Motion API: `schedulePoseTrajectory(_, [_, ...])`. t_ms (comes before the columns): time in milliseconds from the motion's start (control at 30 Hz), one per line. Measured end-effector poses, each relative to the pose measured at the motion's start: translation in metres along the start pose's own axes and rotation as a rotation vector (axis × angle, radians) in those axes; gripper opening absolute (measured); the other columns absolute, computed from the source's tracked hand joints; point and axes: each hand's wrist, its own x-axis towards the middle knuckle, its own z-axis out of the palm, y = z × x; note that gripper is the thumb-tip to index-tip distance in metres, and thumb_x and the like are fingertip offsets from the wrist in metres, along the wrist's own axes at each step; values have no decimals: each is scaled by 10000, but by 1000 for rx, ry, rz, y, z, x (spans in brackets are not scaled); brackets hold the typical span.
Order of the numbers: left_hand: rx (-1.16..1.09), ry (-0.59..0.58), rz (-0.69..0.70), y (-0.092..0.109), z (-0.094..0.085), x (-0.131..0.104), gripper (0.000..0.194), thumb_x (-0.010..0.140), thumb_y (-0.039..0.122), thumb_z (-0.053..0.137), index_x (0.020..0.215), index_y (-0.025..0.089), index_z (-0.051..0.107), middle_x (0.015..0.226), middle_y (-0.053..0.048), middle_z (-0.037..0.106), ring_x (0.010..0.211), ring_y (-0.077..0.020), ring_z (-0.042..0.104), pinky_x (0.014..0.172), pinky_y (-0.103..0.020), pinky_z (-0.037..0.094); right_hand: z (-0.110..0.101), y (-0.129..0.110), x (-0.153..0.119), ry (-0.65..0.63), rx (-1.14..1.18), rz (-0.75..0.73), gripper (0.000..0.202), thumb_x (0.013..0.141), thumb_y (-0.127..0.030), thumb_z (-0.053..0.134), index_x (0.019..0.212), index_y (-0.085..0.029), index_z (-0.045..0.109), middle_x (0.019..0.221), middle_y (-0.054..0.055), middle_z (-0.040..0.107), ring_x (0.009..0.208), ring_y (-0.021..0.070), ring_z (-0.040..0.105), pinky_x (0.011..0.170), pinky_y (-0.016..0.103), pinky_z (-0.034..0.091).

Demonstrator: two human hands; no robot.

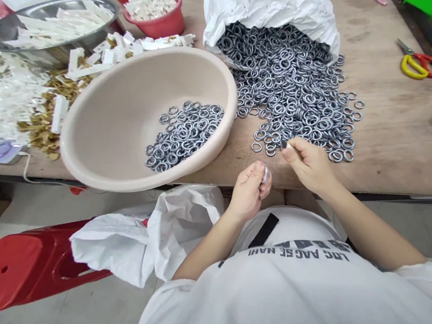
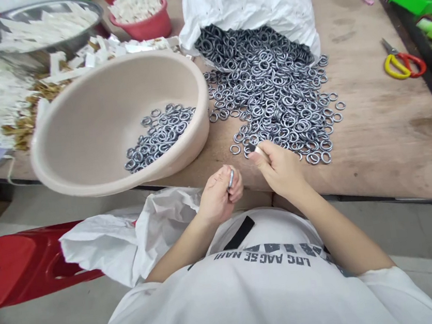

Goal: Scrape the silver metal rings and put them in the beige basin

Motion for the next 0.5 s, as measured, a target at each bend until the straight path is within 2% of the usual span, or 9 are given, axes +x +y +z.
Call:
schedulePoseTrajectory(67, [4, 103, 20, 6, -10, -1, 409, 914, 486, 586, 690, 152, 511, 564, 42, 442, 415, -34, 321, 411, -188, 201, 12, -6, 19, -94, -177, -49, 269, 975, -470, 506, 927, -227, 611, 854, 19, 650, 766, 181, 590, 645, 282, 343])
schedulePoseTrajectory(133, [27, 189, 49, 14, -20, -1, 339, 908, 456, 600, 790, 138, 604, 601, 23, 523, 417, -35, 374, 411, -181, 223, 26, -14, 36, -192, -361, -80, 242, 947, -444, 555, 1023, -231, 640, 1020, 61, 677, 853, 222, 631, 663, 299, 365])
schedulePoseTrajectory(200, [23, 251, 75, 20, -29, -2, 292, 890, 423, 622, 916, 135, 658, 652, 7, 582, 423, -42, 414, 402, -181, 231, 38, -22, 48, -269, -491, -89, 226, 954, -382, 533, 1059, -221, 652, 1087, 94, 669, 886, 248, 649, 671, 316, 382])
schedulePoseTrajectory(267, [-8, 289, 85, 23, -35, -2, 272, 866, 400, 640, 960, 145, 660, 707, -3, 613, 446, -56, 453, 390, -186, 224, 44, -25, 54, -291, -544, -83, 208, 962, -298, 492, 1051, -207, 657, 1096, 110, 660, 885, 256, 655, 667, 325, 387])
schedulePoseTrajectory(367, [16, 321, 92, 21, -38, 1, 264, 856, 427, 639, 895, 166, 628, 721, 3, 601, 470, -68, 459, 393, -198, 200, 37, -22, 49, -242, -430, -67, 175, 956, -267, 493, 1005, -196, 645, 1077, 105, 651, 872, 241, 638, 669, 321, 379])
schedulePoseTrajectory(500, [414, 304, 215, 11, -30, 7, 286, 843, 448, 674, 867, 168, 624, 690, 25, 549, 539, -69, 416, 490, -209, 279, 10, -14, 27, -295, 9, -22, 169, 962, -336, 514, 893, -206, 599, 832, 19, 618, 757, 177, 563, 658, 290, 364])
